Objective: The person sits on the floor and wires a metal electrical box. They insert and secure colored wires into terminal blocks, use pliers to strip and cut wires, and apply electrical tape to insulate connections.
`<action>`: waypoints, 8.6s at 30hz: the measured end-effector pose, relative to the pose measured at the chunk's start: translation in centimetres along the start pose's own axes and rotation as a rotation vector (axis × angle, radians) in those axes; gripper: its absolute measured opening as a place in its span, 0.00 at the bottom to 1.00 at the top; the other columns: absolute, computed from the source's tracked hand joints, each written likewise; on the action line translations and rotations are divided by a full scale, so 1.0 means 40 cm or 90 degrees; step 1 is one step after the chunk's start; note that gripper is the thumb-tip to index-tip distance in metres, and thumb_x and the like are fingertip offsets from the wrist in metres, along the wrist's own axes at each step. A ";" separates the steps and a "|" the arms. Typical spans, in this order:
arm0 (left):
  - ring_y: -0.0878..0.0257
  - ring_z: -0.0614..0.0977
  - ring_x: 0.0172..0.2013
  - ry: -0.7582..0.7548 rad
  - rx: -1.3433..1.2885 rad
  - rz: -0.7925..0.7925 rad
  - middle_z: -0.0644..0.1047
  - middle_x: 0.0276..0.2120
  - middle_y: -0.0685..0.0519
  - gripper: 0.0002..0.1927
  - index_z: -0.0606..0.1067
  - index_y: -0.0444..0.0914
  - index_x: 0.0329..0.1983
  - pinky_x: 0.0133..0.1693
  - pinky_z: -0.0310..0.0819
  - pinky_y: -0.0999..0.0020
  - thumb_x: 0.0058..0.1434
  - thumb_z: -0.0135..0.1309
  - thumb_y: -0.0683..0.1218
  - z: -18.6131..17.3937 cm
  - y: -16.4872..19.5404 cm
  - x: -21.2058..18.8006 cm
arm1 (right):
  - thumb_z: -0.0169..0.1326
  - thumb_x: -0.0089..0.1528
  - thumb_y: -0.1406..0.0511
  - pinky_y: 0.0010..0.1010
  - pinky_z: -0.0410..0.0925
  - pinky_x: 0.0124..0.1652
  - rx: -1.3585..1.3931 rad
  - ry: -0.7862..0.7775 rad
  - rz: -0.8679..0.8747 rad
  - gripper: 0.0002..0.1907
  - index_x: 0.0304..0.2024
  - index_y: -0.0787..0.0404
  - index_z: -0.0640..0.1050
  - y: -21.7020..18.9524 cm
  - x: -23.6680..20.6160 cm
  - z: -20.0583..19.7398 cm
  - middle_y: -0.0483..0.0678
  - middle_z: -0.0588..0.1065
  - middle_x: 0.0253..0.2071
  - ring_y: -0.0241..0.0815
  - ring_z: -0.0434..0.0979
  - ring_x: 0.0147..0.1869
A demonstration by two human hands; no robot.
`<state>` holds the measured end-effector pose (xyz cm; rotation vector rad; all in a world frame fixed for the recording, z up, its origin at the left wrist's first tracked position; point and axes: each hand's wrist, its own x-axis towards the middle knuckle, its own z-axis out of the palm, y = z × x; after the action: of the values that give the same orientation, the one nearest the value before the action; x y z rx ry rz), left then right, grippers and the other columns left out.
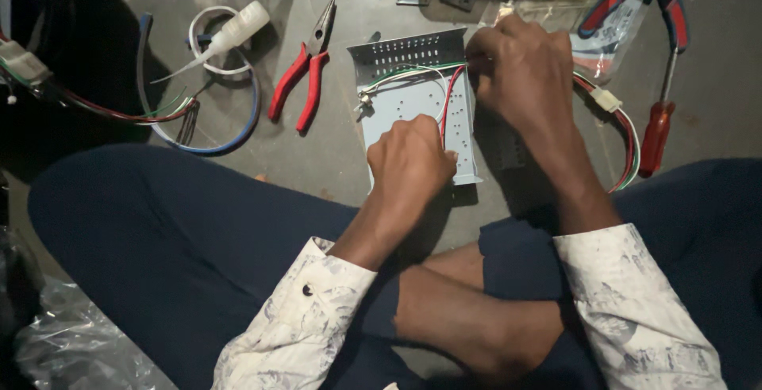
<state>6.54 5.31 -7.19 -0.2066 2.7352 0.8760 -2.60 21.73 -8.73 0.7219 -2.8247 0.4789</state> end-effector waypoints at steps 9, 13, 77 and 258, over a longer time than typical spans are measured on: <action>0.37 0.84 0.38 -0.028 0.003 -0.025 0.81 0.34 0.34 0.15 0.80 0.34 0.35 0.43 0.77 0.47 0.46 0.64 0.47 0.003 0.008 0.016 | 0.65 0.51 0.69 0.48 0.63 0.47 -0.019 0.001 0.004 0.16 0.42 0.54 0.84 0.001 -0.004 0.001 0.48 0.77 0.43 0.51 0.78 0.49; 0.37 0.84 0.40 -0.066 -0.007 -0.047 0.81 0.34 0.34 0.14 0.81 0.34 0.35 0.45 0.77 0.49 0.46 0.62 0.45 -0.006 0.012 0.020 | 0.66 0.50 0.69 0.48 0.64 0.48 -0.024 -0.001 0.004 0.18 0.44 0.54 0.84 0.002 -0.004 0.004 0.49 0.77 0.43 0.51 0.78 0.48; 0.40 0.83 0.40 0.114 -0.253 0.293 0.81 0.36 0.37 0.08 0.79 0.34 0.40 0.41 0.77 0.53 0.60 0.56 0.41 -0.089 0.011 0.179 | 0.60 0.63 0.66 0.44 0.64 0.49 0.136 -0.009 0.016 0.08 0.44 0.58 0.80 -0.064 0.008 -0.106 0.49 0.79 0.42 0.50 0.79 0.49; 0.69 0.73 0.22 -0.002 -0.414 0.128 0.76 0.20 0.51 0.10 0.79 0.32 0.33 0.26 0.67 0.69 0.60 0.58 0.46 -0.109 0.104 0.104 | 0.54 0.67 0.61 0.29 0.74 0.46 0.885 0.040 0.618 0.12 0.47 0.63 0.79 -0.105 -0.193 -0.143 0.47 0.79 0.42 0.35 0.80 0.44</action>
<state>0.80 5.88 -2.66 -0.0461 2.3986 1.7951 6.72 23.61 -4.30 -0.6696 -2.1690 2.5364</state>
